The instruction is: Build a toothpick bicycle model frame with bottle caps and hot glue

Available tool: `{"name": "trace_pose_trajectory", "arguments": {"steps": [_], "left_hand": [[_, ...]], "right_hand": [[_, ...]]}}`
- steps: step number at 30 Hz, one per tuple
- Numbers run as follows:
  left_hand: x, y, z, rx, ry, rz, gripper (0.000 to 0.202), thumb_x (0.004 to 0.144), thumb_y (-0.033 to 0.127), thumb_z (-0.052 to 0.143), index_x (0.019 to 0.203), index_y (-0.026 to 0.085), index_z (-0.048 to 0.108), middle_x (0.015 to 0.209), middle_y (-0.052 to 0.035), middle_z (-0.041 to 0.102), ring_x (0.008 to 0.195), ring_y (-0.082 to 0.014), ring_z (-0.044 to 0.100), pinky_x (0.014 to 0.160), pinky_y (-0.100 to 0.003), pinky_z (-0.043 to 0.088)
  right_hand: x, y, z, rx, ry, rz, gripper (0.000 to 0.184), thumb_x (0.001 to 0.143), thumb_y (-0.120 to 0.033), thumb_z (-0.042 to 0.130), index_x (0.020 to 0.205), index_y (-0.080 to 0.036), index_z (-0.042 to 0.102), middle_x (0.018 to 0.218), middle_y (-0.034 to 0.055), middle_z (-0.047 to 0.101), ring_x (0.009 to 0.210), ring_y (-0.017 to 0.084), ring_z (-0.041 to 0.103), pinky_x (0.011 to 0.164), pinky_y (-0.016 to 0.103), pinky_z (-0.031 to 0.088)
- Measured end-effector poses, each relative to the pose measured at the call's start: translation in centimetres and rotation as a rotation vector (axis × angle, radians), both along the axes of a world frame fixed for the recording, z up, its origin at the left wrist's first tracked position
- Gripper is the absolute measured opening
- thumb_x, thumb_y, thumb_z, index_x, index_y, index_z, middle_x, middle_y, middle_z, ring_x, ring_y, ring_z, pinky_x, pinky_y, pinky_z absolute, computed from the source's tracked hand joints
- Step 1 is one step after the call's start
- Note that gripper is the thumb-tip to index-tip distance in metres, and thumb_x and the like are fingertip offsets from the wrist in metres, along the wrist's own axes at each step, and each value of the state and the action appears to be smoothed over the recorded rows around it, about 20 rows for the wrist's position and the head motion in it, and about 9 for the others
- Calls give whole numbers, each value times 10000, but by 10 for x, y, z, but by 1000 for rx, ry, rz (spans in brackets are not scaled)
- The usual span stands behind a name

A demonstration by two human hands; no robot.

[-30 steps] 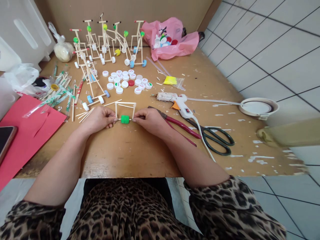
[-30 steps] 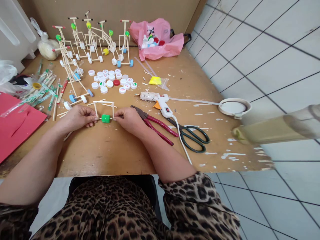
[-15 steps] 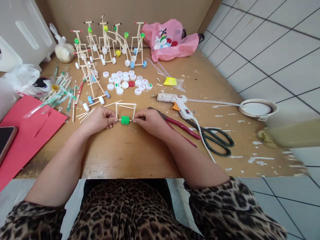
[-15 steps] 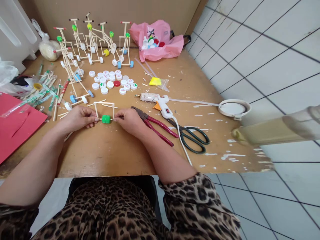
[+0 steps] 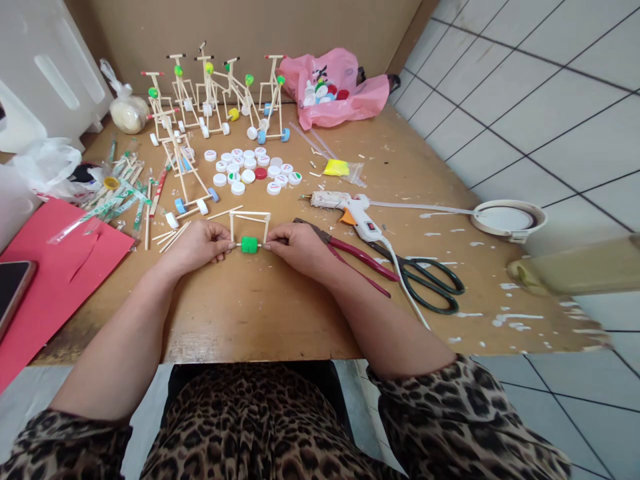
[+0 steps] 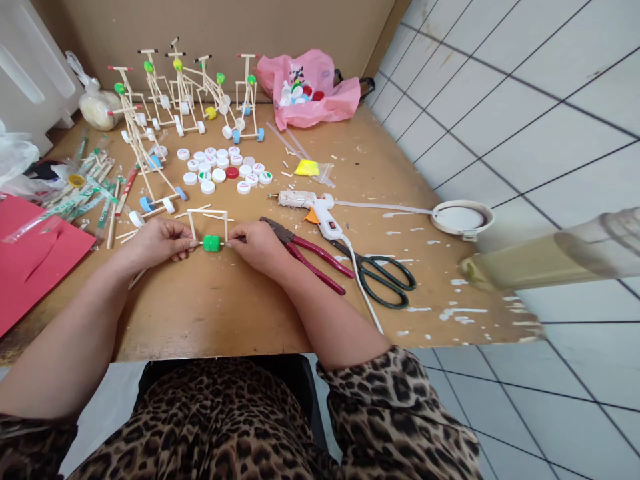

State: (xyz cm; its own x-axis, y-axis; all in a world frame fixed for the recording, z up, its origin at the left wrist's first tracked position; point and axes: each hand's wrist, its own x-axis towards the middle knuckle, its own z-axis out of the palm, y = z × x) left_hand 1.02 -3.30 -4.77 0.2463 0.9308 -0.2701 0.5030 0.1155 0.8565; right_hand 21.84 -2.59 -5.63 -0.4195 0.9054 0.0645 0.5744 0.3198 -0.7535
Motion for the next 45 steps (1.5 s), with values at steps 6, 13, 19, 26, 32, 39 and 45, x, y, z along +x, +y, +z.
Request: {"name": "trace_pose_trajectory", "arguments": {"steps": [6,13,19,26,32,39,45], "left_hand": [[-3,1,-4,15,7,-6,125,701,229,623,595,168,597,479,32,562,426,-77,490,457,-191,375],[-4,-2,-6,45,-2,-27,230,649,383,630,552,183,570,467,23,553,428,-97,489,459,-211,379],[-1,-5,-1,58,50,-33,324,582,506,626,546,188,577,461,23,547,425,-103,468,458,-223,381],[3,-7,0,85,59,-68,378,592,562,635,533,194,571,456,24,546,433,-110,460,471,-237,382],[3,-3,-8,94,-83,20,490,534,593,714,774,176,622,503,43,551,448,-109,474,459,-236,392],[20,-15,-5,264,61,118,642,523,602,721,964,153,595,668,-3,597,583,-177,569,552,-304,463],[30,-26,-8,401,378,51,369,689,499,636,893,198,576,898,-86,651,805,-260,643,718,-384,501]], "right_hand": [[-1,1,-2,26,14,8,136,726,-115,576,608,-146,635,617,-23,610,582,90,493,600,207,360],[-1,-3,-1,6,1,14,135,732,-54,593,648,-135,661,663,-8,636,624,93,519,619,195,365],[1,-6,3,-26,80,27,112,716,-113,676,631,-142,609,616,-39,565,598,80,488,586,188,350],[0,-6,-5,-158,328,-3,142,747,-233,670,667,-140,601,572,-63,512,553,61,430,554,182,343],[-1,-2,-8,-303,473,-143,210,692,-279,717,614,-151,571,541,-64,542,520,65,467,538,188,378],[-3,-2,-7,-381,524,-270,96,765,-189,623,705,-172,550,553,-68,555,413,45,473,440,161,394],[-7,-4,-7,-364,501,-268,97,754,-105,579,683,-169,561,539,-71,563,398,42,483,448,157,409]]}}
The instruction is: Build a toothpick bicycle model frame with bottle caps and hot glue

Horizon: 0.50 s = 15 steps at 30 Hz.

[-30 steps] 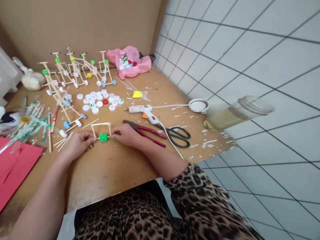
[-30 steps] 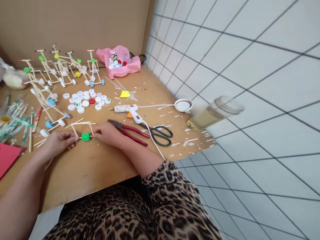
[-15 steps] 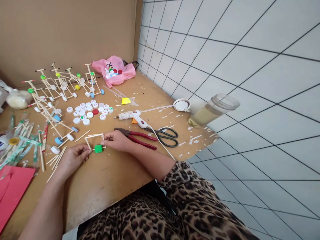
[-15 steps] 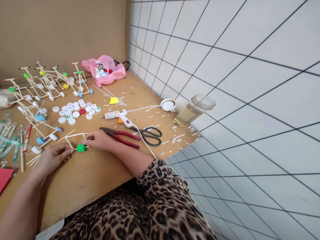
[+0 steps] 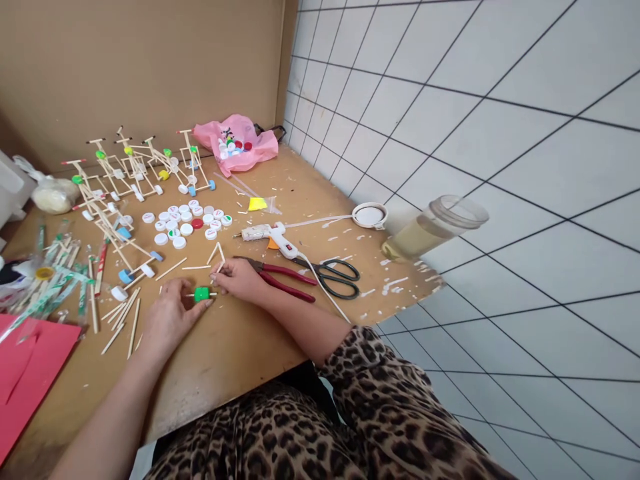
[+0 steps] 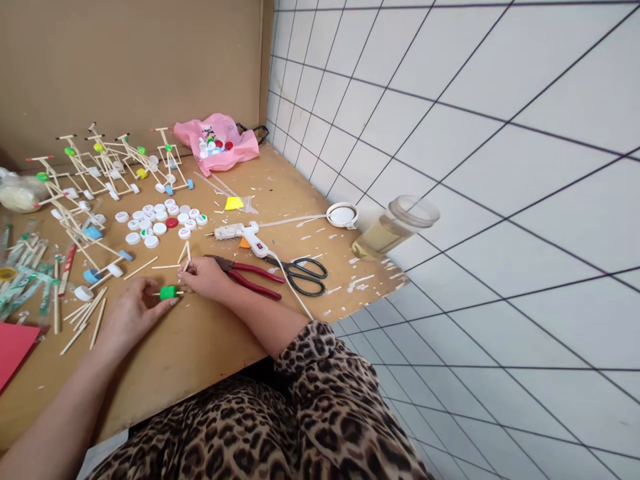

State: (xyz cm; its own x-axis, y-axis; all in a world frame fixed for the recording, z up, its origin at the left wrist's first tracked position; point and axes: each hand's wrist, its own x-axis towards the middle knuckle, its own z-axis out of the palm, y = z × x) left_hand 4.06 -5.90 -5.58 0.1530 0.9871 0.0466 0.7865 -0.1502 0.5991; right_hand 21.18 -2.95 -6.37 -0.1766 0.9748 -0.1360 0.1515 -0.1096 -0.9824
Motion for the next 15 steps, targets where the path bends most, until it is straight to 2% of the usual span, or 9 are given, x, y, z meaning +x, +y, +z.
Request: {"name": "trace_pose_trajectory", "arguments": {"steps": [4,10,15], "left_hand": [[-6,1,1,64,81,-23,218,753,418,598,843,219,592,915,-60,639,758,-216,636,704,-337,495],[-7,1,8,57,71,-49,301,717,392,677,956,215,629,968,-56,623,789,-210,639,729,-328,499],[-6,1,7,43,69,-72,251,756,335,631,976,219,664,974,-61,621,766,-203,633,718,-332,498]], "right_hand": [[-1,0,-1,-9,-3,45,97,744,-84,568,689,-164,570,555,-65,593,384,35,495,429,143,388],[0,0,2,-34,17,112,133,715,-35,548,674,-160,567,556,-67,611,395,36,509,443,144,399],[1,-2,7,-63,28,169,117,722,-56,566,668,-159,579,547,-64,613,443,46,526,479,153,443]]}}
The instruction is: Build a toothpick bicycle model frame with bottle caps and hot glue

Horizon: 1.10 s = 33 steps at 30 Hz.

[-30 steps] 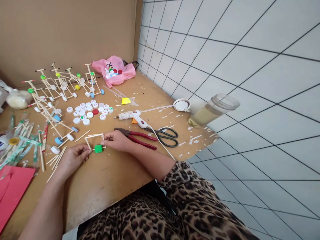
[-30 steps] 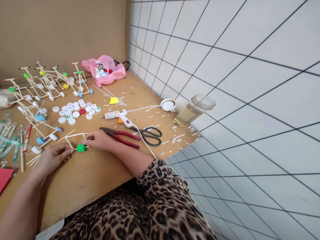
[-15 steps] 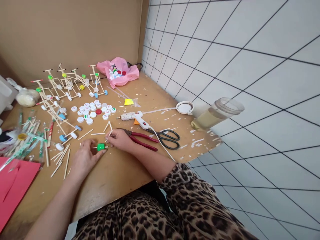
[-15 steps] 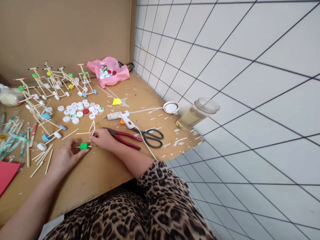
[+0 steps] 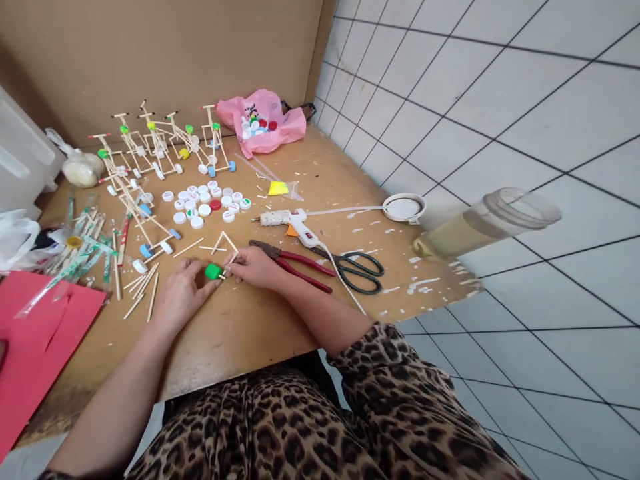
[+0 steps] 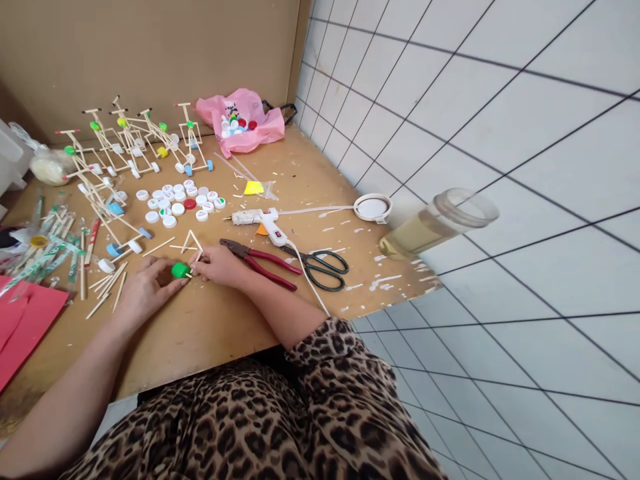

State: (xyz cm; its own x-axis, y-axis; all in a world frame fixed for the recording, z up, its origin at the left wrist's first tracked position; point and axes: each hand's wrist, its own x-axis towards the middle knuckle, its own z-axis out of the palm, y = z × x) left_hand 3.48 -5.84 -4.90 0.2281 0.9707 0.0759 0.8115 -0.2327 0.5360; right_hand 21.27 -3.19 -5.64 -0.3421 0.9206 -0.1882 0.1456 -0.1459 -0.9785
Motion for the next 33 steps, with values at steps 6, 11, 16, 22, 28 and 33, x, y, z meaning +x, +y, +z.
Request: {"name": "trace_pose_trajectory", "arguments": {"steps": [6,11,16,22,28,33], "left_hand": [[-11,6,0,-70,-45,-45,299,731,249,591,1020,228,665,925,-39,654,696,-168,616,682,-297,499],[-20,8,-4,81,-6,30,344,709,237,559,1035,230,670,1003,-59,645,797,-202,626,758,-329,507],[-22,9,-6,91,-86,8,352,715,280,521,1026,208,668,941,-55,655,708,-183,615,695,-326,519],[-19,8,4,-44,-213,0,390,690,354,548,1021,173,647,772,-29,657,602,-163,582,610,-309,496],[-15,8,8,-191,-416,17,364,623,366,645,933,175,638,662,6,635,590,-151,570,570,-277,456],[-11,5,13,-331,-729,35,400,541,300,762,901,182,632,734,1,662,678,-139,590,646,-261,473]], "right_hand": [[9,2,7,-61,-15,84,124,712,-46,567,652,-152,589,541,-58,626,432,45,520,470,158,443],[20,4,10,-145,-100,236,91,704,-78,592,653,-146,625,542,-50,649,430,40,518,456,142,413],[22,5,8,-185,-154,165,94,677,-84,625,746,-148,628,554,-54,653,407,46,509,429,147,392],[21,-1,20,-25,-315,32,397,730,-136,634,1126,-128,618,666,-23,690,428,63,535,475,174,424],[25,-2,29,122,-453,-45,476,802,-186,600,1271,-110,571,690,10,699,532,105,572,582,228,467],[45,11,28,333,-518,-294,291,813,-194,557,1070,-133,678,740,32,703,649,132,616,662,255,476]]}}
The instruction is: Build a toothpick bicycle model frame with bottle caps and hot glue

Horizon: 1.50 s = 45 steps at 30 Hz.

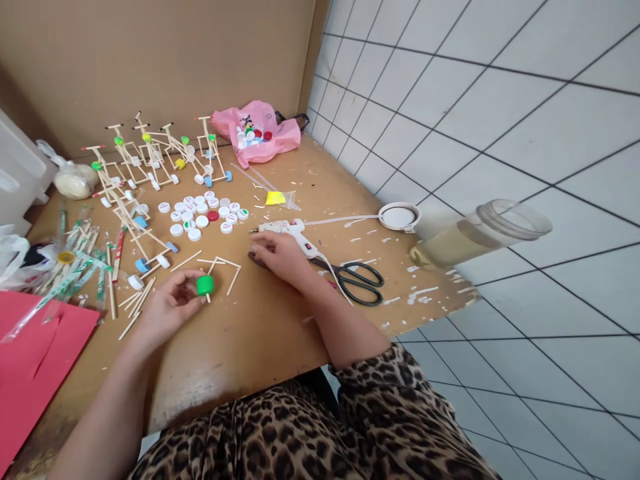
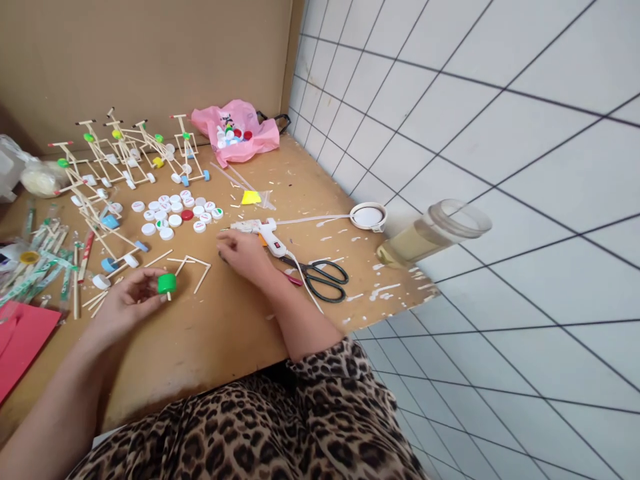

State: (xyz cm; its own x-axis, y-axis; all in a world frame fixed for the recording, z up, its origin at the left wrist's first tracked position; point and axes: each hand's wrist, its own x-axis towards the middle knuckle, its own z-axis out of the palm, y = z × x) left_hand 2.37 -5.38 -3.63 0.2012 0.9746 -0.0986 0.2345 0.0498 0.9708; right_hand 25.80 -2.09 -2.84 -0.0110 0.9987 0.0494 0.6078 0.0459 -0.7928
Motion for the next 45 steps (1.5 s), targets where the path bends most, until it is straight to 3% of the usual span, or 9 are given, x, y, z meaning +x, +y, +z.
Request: {"name": "trace_pose_trajectory", "arguments": {"steps": [5,9,13,17,22,29,35,39,45], "left_hand": [[1,-2,12,-145,-307,-43,451,505,255,830,894,176,616,783,-19,686,718,-162,640,654,-269,500],[0,-1,12,-203,-363,-67,463,549,272,810,949,177,597,838,-35,684,738,-183,663,600,-258,492],[1,-1,-2,-99,-145,-141,372,621,234,719,966,182,590,796,-12,653,719,-148,617,637,-256,483],[4,-1,-18,131,207,-214,262,648,135,605,904,195,610,791,-2,616,675,-139,555,650,-278,453],[4,0,-21,262,421,-318,283,652,76,554,899,198,617,843,-16,587,675,-137,534,650,-277,434],[5,1,-13,315,491,-374,299,681,65,530,939,186,620,887,-38,594,698,-141,550,657,-275,461],[5,3,-13,310,538,-364,310,679,86,563,962,194,625,882,-26,600,657,-134,554,643,-273,468],[3,3,-13,310,545,-356,328,680,73,555,978,190,625,913,-33,608,684,-139,566,663,-273,473],[2,3,-13,312,542,-363,331,678,66,547,981,181,614,896,-34,606,682,-141,558,657,-276,468]], "right_hand": [[43,8,13,87,-304,-275,251,803,-247,534,980,-153,684,925,89,704,827,196,623,742,312,467],[67,6,24,-202,-465,-274,195,754,-266,582,903,-170,665,877,63,690,786,195,614,660,280,442],[63,3,29,-343,-579,-128,149,719,-249,618,845,-177,649,901,65,685,759,188,604,600,257,397],[51,6,25,-346,-642,-200,227,683,-163,589,899,-140,655,996,136,674,784,206,612,592,257,392],[44,11,16,-220,-406,-241,265,661,-177,557,911,-156,643,814,57,671,690,188,592,603,264,416],[29,6,8,297,-57,-407,367,612,-291,629,952,-199,528,932,67,621,761,188,572,686,320,475],[12,-1,9,96,452,-149,410,570,-355,709,879,-236,467,763,-25,607,613,131,546,559,264,471],[9,-1,18,217,544,-215,422,557,-342,734,878,-241,481,802,-23,639,661,135,593,595,268,500],[8,-1,27,-8,553,-78,433,510,-386,801,790,-205,525,666,-33,629,571,130,596,544,269,509]]}}
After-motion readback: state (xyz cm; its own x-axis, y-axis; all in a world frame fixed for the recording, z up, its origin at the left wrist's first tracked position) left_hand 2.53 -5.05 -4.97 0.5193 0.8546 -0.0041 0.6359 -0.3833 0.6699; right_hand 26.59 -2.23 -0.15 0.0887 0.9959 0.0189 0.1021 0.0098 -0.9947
